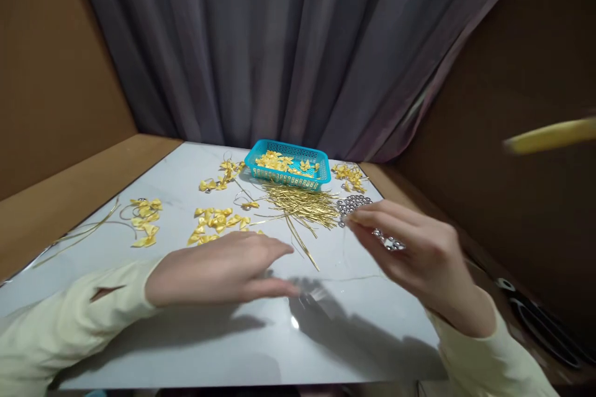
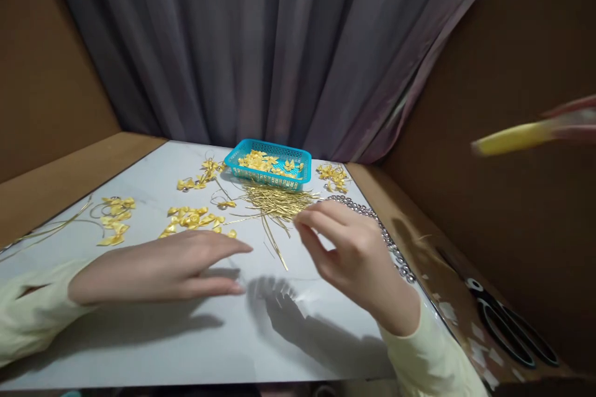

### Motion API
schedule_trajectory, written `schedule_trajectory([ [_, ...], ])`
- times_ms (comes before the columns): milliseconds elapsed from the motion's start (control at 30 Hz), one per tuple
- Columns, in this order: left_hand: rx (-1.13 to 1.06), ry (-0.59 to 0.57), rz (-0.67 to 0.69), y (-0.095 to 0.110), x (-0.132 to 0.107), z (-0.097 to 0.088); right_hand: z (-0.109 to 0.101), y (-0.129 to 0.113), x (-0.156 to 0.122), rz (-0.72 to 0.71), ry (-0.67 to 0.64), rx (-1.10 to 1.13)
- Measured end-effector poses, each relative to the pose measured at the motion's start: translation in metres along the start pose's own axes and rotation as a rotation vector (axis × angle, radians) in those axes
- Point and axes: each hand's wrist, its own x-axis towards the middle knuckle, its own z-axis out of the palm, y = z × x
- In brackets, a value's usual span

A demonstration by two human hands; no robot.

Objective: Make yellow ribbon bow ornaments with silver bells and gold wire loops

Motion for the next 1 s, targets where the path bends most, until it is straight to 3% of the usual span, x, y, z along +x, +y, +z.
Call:
schedule_trajectory([
  [100,-0.205,-0.008,0.013,-0.009,0.02,0.012,0.019,-0.002,0.0,0.017,-0.209,0.06],
  [200,-0.396,-0.021,0.034,-0.015,0.032,0.025,0.033,0.0,0.0,0.027,-0.328,0.084],
  [500,-0.495,-0.088,0.002,-0.014,0.036,0.041,0.048,-0.016,-0.018,0.107,-0.385,0.182],
  [633,-0.485,-0.102,0.016,-0.017,0.034,0.047,0.034,-0.002,-0.04,0.297,-0.226,0.146],
  [800,-0.488,-0.158,0.004,-0.019,0.032,0.048,-0.017,0.058,-0.092,0.92,0.131,-0.035],
  [900,-0.483,-0.168,-0.005,-0.018,0.033,0.048,-0.044,0.1,-0.13,1.067,0.231,-0.165],
  [1000,-0.482,-0.186,-0.015,-0.018,0.035,0.05,-0.054,0.134,-0.166,1.154,0.272,-0.216],
])
